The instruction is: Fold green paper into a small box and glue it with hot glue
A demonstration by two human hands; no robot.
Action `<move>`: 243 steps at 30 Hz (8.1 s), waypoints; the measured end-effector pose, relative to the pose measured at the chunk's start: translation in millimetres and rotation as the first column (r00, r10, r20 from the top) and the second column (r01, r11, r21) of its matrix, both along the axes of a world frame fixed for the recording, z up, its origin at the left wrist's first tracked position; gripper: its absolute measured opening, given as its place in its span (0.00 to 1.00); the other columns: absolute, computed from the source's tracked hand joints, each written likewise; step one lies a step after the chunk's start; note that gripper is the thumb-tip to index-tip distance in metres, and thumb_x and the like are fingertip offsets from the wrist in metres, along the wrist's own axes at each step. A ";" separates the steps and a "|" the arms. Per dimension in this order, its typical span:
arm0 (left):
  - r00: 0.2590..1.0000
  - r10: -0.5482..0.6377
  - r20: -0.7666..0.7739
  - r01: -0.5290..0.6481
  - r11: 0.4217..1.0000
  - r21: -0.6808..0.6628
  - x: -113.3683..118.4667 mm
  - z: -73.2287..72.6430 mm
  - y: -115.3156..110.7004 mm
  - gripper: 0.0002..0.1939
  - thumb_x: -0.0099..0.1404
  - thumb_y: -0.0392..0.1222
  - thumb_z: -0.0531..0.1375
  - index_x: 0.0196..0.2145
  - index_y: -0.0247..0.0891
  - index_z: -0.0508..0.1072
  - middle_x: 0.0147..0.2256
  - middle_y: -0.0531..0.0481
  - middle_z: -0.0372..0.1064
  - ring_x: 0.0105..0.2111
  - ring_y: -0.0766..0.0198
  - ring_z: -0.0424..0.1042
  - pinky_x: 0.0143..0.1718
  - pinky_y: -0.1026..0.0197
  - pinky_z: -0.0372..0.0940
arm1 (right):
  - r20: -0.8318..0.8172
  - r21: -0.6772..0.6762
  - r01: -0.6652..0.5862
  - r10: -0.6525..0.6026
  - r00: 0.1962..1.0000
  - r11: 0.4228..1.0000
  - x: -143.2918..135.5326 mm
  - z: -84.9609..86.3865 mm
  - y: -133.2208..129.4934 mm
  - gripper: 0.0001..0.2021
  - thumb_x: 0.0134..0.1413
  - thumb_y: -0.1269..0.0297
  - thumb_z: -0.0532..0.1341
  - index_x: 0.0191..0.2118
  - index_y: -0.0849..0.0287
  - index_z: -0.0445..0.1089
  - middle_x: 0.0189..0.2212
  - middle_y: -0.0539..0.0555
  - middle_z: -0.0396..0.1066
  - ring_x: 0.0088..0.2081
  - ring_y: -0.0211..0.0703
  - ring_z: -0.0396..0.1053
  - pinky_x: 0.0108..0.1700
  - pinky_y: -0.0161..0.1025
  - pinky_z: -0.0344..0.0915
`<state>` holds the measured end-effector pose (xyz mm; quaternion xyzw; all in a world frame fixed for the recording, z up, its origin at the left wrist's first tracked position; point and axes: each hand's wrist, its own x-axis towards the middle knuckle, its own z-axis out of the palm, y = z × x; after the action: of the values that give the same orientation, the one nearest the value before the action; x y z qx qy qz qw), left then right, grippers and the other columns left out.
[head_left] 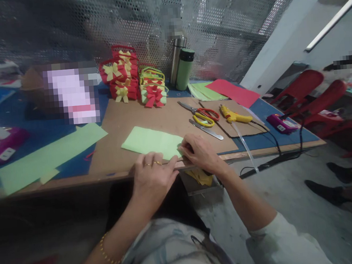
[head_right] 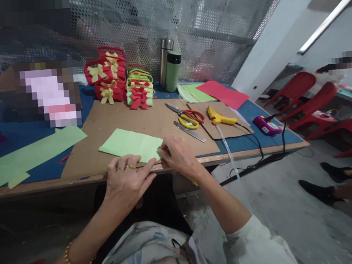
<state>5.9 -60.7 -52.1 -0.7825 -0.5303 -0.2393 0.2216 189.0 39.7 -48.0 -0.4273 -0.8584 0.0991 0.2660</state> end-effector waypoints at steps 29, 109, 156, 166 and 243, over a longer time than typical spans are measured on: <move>0.990 -0.117 0.083 0.118 0.993 -0.011 -7.9 -3.2 10.7 0.12 0.70 0.43 0.61 0.49 0.43 0.80 0.49 0.39 0.77 0.51 0.47 0.73 0.57 0.40 0.58 | 0.187 0.333 0.003 -0.069 0.980 0.943 10.3 -13.0 -55.2 0.14 0.71 0.58 0.57 0.55 0.54 0.73 0.43 0.59 0.76 0.44 0.50 0.66 0.58 0.51 0.52; 0.945 0.328 0.016 -0.227 0.687 -0.691 23.7 55.2 50.9 0.07 0.69 0.43 0.56 0.33 0.41 0.69 0.35 0.48 0.73 0.45 0.52 0.70 0.48 0.52 0.58 | 0.316 -0.409 -0.163 0.307 0.898 0.898 5.2 61.3 26.2 0.14 0.58 0.57 0.63 0.35 0.62 0.81 0.24 0.54 0.78 0.23 0.37 0.69 0.27 0.34 0.55; 0.978 -0.133 -0.158 0.124 0.990 -0.062 -4.5 14.9 6.9 0.09 0.72 0.38 0.57 0.43 0.39 0.78 0.44 0.40 0.75 0.55 0.48 0.69 0.56 0.46 0.55 | 0.355 -0.335 -0.142 0.264 0.897 0.932 7.1 63.8 20.6 0.14 0.58 0.57 0.63 0.38 0.62 0.81 0.26 0.54 0.78 0.28 0.39 0.69 0.29 0.35 0.54; 0.966 -0.119 -0.231 0.117 0.993 -0.020 -3.9 15.2 6.3 0.14 0.72 0.39 0.58 0.52 0.38 0.77 0.43 0.39 0.76 0.50 0.48 0.70 0.55 0.46 0.55 | 0.334 -0.351 -0.149 0.272 0.903 0.925 8.5 64.8 19.1 0.13 0.57 0.57 0.63 0.36 0.62 0.80 0.22 0.53 0.76 0.26 0.39 0.68 0.29 0.34 0.55; 0.995 0.040 -0.092 -0.052 0.991 -0.126 -56.4 5.0 -11.1 0.27 0.69 0.54 0.61 0.58 0.33 0.74 0.51 0.32 0.75 0.51 0.41 0.73 0.56 0.38 0.60 | 0.253 0.444 -0.148 0.035 0.967 0.884 18.6 -18.0 -41.2 0.21 0.63 0.50 0.64 0.53 0.61 0.69 0.51 0.65 0.72 0.54 0.58 0.67 0.62 0.54 0.58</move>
<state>-50.5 -71.8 -47.1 -0.7926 -0.5522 -0.1642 0.1997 207.6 -1.5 -66.0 -0.3198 -0.9023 -0.1459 0.2497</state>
